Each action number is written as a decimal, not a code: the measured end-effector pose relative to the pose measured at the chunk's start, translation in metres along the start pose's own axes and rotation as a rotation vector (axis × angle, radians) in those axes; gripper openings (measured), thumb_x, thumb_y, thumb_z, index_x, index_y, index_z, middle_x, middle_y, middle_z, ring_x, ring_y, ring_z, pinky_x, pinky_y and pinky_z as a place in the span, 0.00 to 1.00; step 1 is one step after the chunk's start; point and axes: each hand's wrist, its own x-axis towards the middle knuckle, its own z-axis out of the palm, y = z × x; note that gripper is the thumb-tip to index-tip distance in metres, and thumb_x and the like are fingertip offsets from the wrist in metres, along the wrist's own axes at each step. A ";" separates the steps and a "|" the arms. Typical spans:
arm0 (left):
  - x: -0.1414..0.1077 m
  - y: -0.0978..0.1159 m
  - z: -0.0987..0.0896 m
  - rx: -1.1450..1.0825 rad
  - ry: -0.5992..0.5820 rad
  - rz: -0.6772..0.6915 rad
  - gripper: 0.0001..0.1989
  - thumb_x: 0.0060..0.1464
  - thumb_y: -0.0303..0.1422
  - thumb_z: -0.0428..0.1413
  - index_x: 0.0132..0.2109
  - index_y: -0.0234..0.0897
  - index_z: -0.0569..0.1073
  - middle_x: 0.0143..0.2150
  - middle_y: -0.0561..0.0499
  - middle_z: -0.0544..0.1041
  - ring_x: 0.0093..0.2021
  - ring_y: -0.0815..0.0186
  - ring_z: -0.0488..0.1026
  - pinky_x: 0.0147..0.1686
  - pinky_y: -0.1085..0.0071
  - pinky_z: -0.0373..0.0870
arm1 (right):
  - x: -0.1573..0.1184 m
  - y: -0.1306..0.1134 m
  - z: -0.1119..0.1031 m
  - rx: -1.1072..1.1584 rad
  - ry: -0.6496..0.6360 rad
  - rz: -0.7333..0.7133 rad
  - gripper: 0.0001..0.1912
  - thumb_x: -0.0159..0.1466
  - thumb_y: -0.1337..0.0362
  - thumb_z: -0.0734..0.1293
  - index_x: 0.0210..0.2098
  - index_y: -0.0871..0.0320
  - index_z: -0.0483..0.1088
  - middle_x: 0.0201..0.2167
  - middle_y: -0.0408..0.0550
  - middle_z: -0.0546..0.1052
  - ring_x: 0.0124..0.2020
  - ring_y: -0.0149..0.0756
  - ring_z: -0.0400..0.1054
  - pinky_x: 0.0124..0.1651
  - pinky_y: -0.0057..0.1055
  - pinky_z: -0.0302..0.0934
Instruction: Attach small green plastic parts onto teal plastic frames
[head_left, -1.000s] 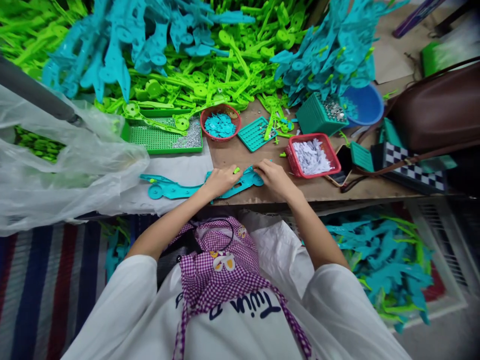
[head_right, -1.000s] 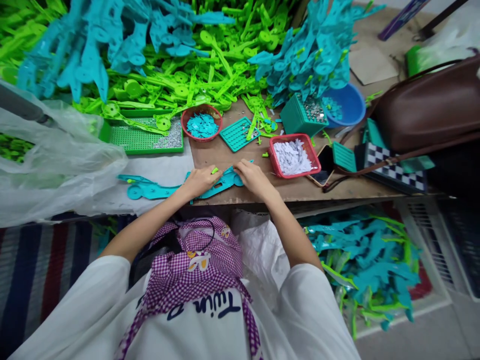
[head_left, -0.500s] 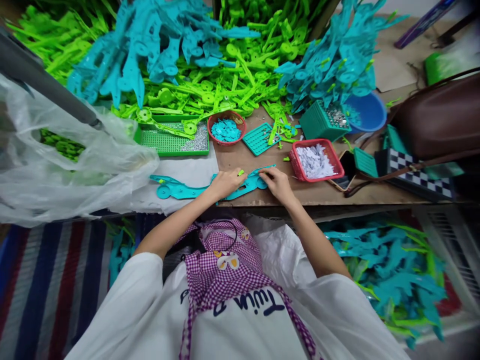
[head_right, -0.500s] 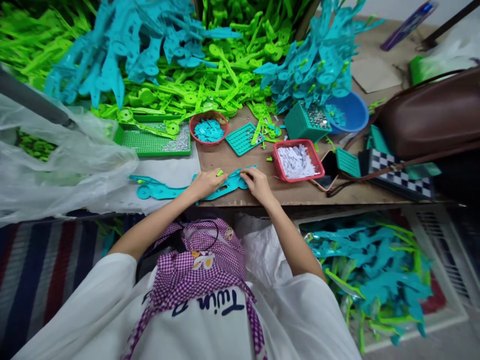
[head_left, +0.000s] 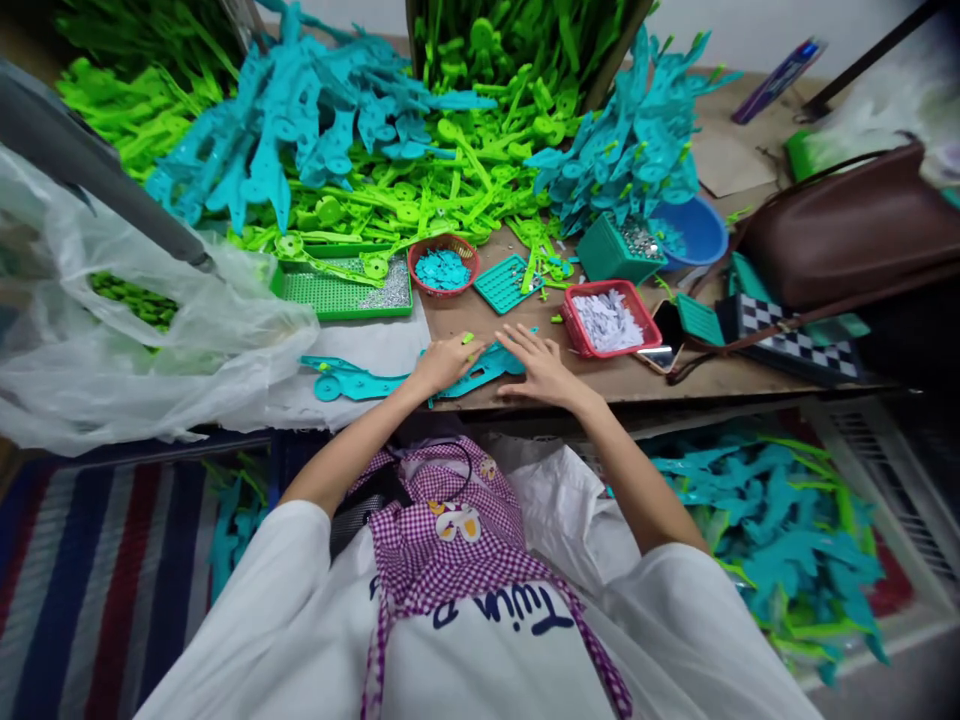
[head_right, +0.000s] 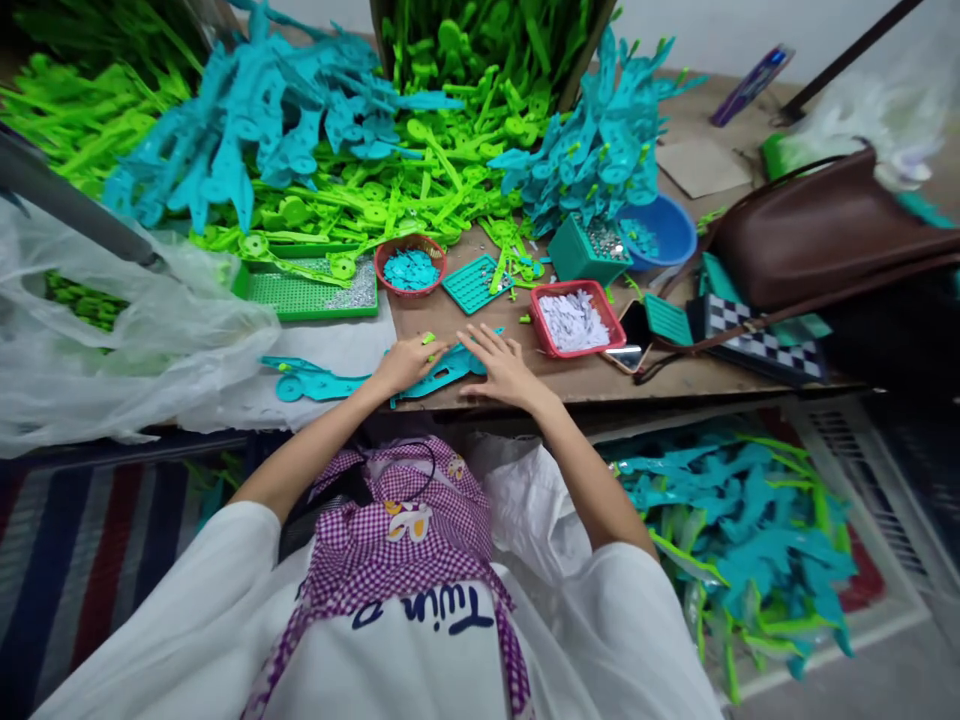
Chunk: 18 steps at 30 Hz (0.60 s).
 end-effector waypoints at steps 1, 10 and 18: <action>0.000 0.000 -0.003 -0.095 0.073 0.006 0.16 0.66 0.35 0.48 0.51 0.36 0.78 0.45 0.40 0.79 0.43 0.60 0.76 0.43 0.66 0.69 | 0.003 -0.002 0.002 -0.037 -0.033 -0.030 0.43 0.63 0.44 0.65 0.71 0.50 0.49 0.69 0.57 0.57 0.70 0.54 0.47 0.65 0.55 0.44; -0.096 0.013 -0.077 -0.630 0.739 -0.256 0.17 0.65 0.41 0.50 0.46 0.34 0.79 0.26 0.53 0.67 0.24 0.72 0.62 0.26 0.73 0.61 | -0.008 0.004 -0.004 -0.195 0.204 -0.305 0.26 0.64 0.51 0.66 0.57 0.58 0.70 0.49 0.60 0.74 0.53 0.49 0.65 0.54 0.45 0.57; -0.171 0.004 -0.058 -0.815 0.866 -0.622 0.17 0.58 0.44 0.56 0.48 0.37 0.77 0.26 0.56 0.65 0.21 0.75 0.59 0.21 0.77 0.57 | -0.079 0.048 -0.013 -0.337 0.443 -0.406 0.20 0.62 0.55 0.69 0.52 0.54 0.74 0.40 0.54 0.77 0.47 0.43 0.71 0.50 0.41 0.65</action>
